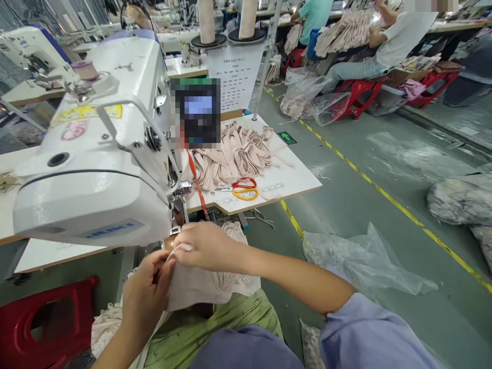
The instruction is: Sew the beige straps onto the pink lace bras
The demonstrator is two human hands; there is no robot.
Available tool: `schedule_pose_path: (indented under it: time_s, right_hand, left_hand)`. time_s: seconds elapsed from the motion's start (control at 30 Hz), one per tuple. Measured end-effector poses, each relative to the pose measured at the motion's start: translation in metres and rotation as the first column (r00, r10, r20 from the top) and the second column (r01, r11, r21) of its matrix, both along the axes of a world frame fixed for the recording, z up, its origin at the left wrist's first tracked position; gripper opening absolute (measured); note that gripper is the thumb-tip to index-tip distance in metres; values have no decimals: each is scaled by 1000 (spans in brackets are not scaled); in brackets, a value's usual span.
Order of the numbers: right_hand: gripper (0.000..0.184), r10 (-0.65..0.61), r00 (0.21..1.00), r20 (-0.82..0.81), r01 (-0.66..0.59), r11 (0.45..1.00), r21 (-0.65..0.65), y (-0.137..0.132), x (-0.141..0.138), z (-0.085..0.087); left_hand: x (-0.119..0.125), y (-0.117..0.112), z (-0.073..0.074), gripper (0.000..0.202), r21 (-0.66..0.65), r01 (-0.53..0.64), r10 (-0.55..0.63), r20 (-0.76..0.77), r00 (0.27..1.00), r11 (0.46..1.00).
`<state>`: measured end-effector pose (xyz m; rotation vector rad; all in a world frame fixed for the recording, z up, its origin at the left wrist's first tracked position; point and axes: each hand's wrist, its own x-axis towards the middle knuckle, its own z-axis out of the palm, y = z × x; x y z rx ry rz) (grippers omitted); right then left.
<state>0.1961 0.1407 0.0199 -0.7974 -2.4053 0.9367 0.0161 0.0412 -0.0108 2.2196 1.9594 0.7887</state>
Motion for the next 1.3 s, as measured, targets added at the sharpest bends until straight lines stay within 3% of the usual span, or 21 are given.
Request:
schedule_pose_path:
  time_s: [0.03,0.13,0.27,0.4,0.5,0.57,0.7,0.8,0.9,0.97,1.07,1.2,1.3]
  right_hand:
    - [17,2,999,39,-3,1000,16,7,-4,4]
    - [24,-9,992,122,-1,997,79,17,-12,11]
    - [22,-23,986,167,5,994,107,16,-15,14]
    - [22,-39,982,186,15,992,125,14,-15,11]
    - [17,-106,983,151,76,979,191,4,-11,0]
    - [11,-176,983,58,152,945,290,-7,-7,-13]
    - [19,-286,951,-122,310,863,398,-25,-3,-35]
    - [20,-342,925,-166,380,849,366,-29,-5,-42]
    - [22,-335,930,-149,360,910,204,-31,-7,-48]
    - [23,-340,926,-166,343,939,-10,-35,-6,-55]
    - [35,-394,891,-225,348,912,-217,-39,-4,-65]
    - [36,-396,890,-227,388,918,-80,-30,-1,-66]
    - [35,-344,918,-197,342,939,-44,-13,-1,-59]
  left_hand:
    - [-7,4,-1,15,70,32,-27,-79,997,997]
    - [-31,11,-10,25,205,273,-203,-308,930,940]
    - [-52,15,-19,47,173,417,-311,-434,845,892]
    - [-54,16,-18,52,131,438,-317,-516,796,889]
    - [-45,14,-13,48,99,383,-262,-572,777,918]
    - [-36,12,-8,42,68,324,-228,-577,784,944]
    - [-29,14,0,38,56,289,-216,-535,817,956]
    - [-39,22,1,47,32,413,-326,-561,761,910]
    - [-49,31,0,54,19,530,-420,-585,693,848]
    - [-49,33,0,52,22,520,-416,-572,707,854]
    - [-38,26,0,47,27,436,-358,-524,772,899]
    - [-19,16,0,50,8,309,-270,-467,842,951]
    - [-9,14,1,46,30,258,-204,-525,826,966]
